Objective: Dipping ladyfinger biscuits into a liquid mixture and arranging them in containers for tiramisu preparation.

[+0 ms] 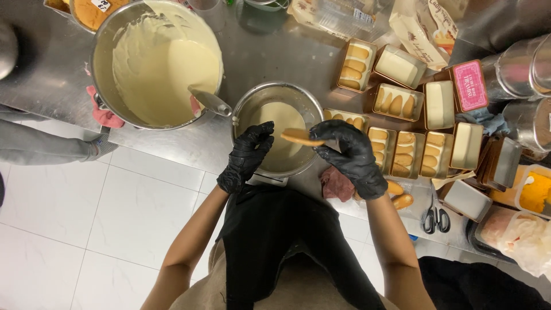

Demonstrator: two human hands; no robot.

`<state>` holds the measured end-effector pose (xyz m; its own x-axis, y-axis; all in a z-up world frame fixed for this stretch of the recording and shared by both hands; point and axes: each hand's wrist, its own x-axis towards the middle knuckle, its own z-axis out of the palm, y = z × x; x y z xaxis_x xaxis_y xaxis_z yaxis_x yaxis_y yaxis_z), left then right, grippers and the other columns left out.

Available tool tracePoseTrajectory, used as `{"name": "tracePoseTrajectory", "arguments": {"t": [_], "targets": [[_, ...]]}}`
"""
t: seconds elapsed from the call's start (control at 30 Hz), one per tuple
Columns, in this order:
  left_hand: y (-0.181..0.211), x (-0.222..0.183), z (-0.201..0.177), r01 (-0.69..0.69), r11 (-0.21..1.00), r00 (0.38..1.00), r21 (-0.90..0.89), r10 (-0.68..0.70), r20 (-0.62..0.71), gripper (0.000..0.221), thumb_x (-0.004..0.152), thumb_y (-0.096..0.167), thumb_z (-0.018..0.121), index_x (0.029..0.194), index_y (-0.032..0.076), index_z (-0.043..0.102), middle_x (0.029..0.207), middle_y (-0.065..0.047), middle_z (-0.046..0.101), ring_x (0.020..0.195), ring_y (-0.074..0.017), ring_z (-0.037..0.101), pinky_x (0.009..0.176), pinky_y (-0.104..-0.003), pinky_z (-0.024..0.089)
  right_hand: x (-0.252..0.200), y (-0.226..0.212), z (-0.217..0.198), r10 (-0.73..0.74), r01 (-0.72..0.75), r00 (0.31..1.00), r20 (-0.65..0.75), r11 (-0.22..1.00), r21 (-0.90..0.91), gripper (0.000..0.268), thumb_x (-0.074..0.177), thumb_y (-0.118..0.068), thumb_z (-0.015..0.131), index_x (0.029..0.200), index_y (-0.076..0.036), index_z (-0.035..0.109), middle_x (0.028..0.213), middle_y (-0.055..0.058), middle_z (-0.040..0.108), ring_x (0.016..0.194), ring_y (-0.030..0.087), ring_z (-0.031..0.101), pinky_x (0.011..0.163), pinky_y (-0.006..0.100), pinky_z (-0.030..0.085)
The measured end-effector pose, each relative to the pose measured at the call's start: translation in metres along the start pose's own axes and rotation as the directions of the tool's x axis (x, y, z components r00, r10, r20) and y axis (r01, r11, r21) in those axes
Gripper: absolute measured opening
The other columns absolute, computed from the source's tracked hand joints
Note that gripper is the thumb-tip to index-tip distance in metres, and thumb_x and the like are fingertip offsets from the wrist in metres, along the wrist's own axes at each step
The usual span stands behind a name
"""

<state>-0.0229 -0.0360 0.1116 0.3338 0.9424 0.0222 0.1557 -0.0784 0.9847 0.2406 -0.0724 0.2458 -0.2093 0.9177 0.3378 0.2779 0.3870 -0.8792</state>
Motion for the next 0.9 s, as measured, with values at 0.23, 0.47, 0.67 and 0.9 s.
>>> {"name": "tracePoseTrajectory", "arguments": {"t": [0.23,0.47,0.67,0.9], "targets": [[-0.004,0.000,0.002,0.024,0.999,1.000,0.022,-0.024,0.000,0.037,0.097,0.003,0.070,0.134,0.006,0.065,0.119,-0.007,0.071,0.109,-0.0151,0.071,0.095,-0.029,0.059,-0.017,0.067,0.016,0.481,-0.483,0.876,-0.047,0.873,-0.066,0.040,0.090,-0.009,0.082,0.127,-0.010,0.067,0.104,0.003,0.073,0.091,0.014,0.066,0.084,0.030,0.057],[0.001,0.002,0.000,0.041,0.998,0.999,0.044,-0.041,-0.012,0.037,0.097,0.004,0.070,0.133,0.006,0.065,0.120,-0.008,0.071,0.111,-0.0162,0.071,0.094,-0.030,0.060,0.003,0.128,-0.069,0.501,-0.302,0.818,-0.284,0.793,0.529,0.034,0.093,0.003,0.076,0.124,-0.007,0.065,0.113,0.004,0.071,0.099,0.013,0.068,0.087,0.028,0.058],[-0.005,0.003,0.001,0.014,0.993,1.000,0.120,-0.012,-0.020,0.036,0.096,0.005,0.071,0.132,0.007,0.067,0.118,-0.008,0.072,0.108,-0.0170,0.072,0.091,-0.031,0.061,0.018,0.252,-0.188,0.532,-0.278,0.581,-0.616,0.841,0.464,0.034,0.091,0.000,0.084,0.117,-0.013,0.067,0.104,0.001,0.072,0.085,0.013,0.070,0.065,0.025,0.054],[0.002,0.003,0.002,-0.002,0.991,0.999,0.132,0.007,-0.038,0.036,0.096,0.003,0.071,0.132,0.007,0.066,0.118,-0.008,0.072,0.107,-0.0181,0.073,0.090,-0.031,0.061,0.022,0.340,-0.199,0.544,-0.487,0.681,-0.491,0.837,0.252,0.029,0.088,0.001,0.084,0.106,-0.014,0.067,0.097,-0.002,0.070,0.078,0.010,0.064,0.059,0.024,0.049]]}}
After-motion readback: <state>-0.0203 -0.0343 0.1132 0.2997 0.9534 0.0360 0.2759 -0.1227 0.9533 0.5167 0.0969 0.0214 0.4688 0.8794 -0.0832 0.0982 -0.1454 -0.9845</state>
